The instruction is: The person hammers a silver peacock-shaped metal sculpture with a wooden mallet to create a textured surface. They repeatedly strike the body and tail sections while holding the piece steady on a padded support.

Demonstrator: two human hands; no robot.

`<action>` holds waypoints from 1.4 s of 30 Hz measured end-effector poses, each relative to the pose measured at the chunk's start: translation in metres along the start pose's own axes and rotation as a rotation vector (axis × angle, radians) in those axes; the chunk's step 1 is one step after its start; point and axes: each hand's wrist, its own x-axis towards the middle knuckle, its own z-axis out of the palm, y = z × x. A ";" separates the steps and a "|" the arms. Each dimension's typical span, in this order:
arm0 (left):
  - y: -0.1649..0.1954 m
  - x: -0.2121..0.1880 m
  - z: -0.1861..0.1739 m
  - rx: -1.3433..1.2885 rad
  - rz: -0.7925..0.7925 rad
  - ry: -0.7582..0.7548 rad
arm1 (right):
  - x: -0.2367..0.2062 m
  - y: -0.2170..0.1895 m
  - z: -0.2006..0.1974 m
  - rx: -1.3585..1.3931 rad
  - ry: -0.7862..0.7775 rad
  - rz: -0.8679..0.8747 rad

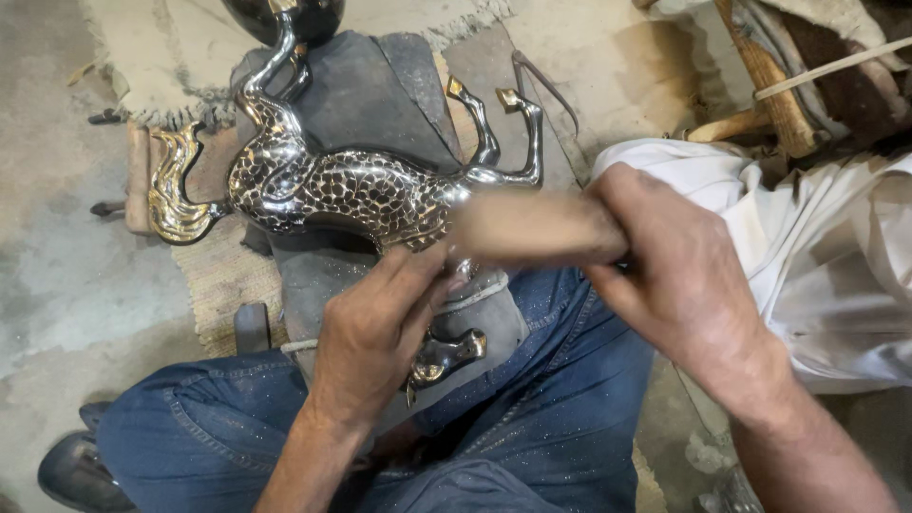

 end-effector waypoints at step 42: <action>0.003 0.002 -0.007 0.035 -0.034 -0.022 | 0.008 0.000 0.004 -0.239 0.044 -0.208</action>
